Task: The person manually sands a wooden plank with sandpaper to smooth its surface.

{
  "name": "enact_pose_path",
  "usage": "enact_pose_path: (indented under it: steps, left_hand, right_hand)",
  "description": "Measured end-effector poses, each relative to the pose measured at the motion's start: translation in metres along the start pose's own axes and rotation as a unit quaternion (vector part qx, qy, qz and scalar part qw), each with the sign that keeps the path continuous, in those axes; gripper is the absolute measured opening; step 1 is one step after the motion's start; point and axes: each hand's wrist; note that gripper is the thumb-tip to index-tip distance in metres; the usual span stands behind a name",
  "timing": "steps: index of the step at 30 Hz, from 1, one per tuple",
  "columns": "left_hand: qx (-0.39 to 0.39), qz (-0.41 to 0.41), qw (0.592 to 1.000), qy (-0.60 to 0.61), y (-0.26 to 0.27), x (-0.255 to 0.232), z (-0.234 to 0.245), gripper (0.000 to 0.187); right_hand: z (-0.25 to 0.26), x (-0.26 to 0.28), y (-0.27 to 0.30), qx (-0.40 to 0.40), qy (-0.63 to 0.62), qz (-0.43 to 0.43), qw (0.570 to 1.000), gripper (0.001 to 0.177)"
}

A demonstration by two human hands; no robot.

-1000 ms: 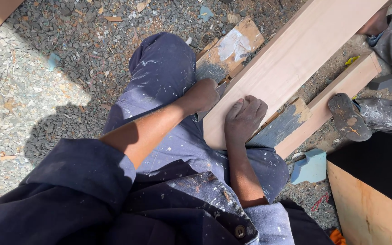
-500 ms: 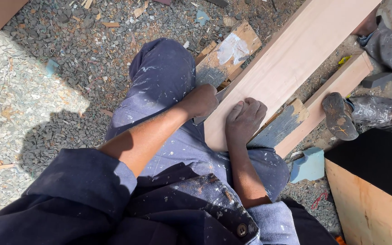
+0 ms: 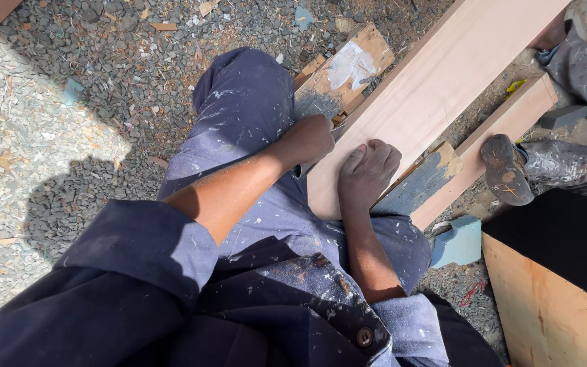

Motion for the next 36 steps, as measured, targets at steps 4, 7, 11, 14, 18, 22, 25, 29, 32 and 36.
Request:
enact_pose_path:
  steps: [4,7,11,14,18,22,25,29,32,36]
  left_hand:
    - [0.024,0.012,1.000,0.012,-0.003,0.006,-0.003,0.035]
    - [0.010,0.027,0.999,0.019,-0.011,0.007,-0.006,0.033]
    - [0.074,0.084,0.991,0.073,0.039,-0.037,0.050,0.047]
    - [0.037,0.048,0.989,0.134,0.027,-0.009,0.020,0.045]
    - [0.016,0.016,0.998,0.058,-0.038,0.033,-0.030,0.036]
    - [0.010,0.070,0.996,0.051,-0.017,0.011,-0.009,0.038]
    - [0.037,0.051,0.991,0.115,0.003,0.006,0.011,0.038]
    - [0.014,-0.032,0.992,0.120,-0.039,0.036,-0.017,0.027]
    - [0.016,-0.048,0.963,0.264,0.015,0.017,0.018,0.018]
    - [0.023,0.053,0.990,0.132,-0.039,0.032,-0.026,0.032]
  right_hand:
    - [0.002,0.001,0.000,0.003,-0.005,-0.009,1.000,0.013]
    - [-0.002,-0.001,-0.004,0.008,-0.007,-0.015,1.000,0.013]
    - [0.000,0.000,-0.001,0.010,-0.008,-0.014,1.000,0.014]
    - [0.001,0.000,0.000,0.013,-0.007,-0.021,1.000,0.014]
    - [0.000,-0.003,0.002,0.015,-0.003,-0.021,1.000,0.014]
    - [0.000,-0.001,0.000,0.008,-0.003,-0.017,1.000,0.014]
    - [-0.004,-0.002,-0.003,0.004,-0.004,-0.016,1.000,0.014]
    - [-0.001,-0.002,0.000,0.002,-0.002,-0.010,1.000,0.014]
    - [-0.005,-0.005,-0.001,-0.002,-0.005,-0.010,1.000,0.013]
    - [-0.003,-0.005,0.001,0.009,-0.003,-0.011,1.000,0.013]
Point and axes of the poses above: each hand's wrist, its own y-axis away from the middle knuckle, its own z-axis out of the back of the hand, x = y × z, and after that the axes turned 6 degrees about -y, right-handed
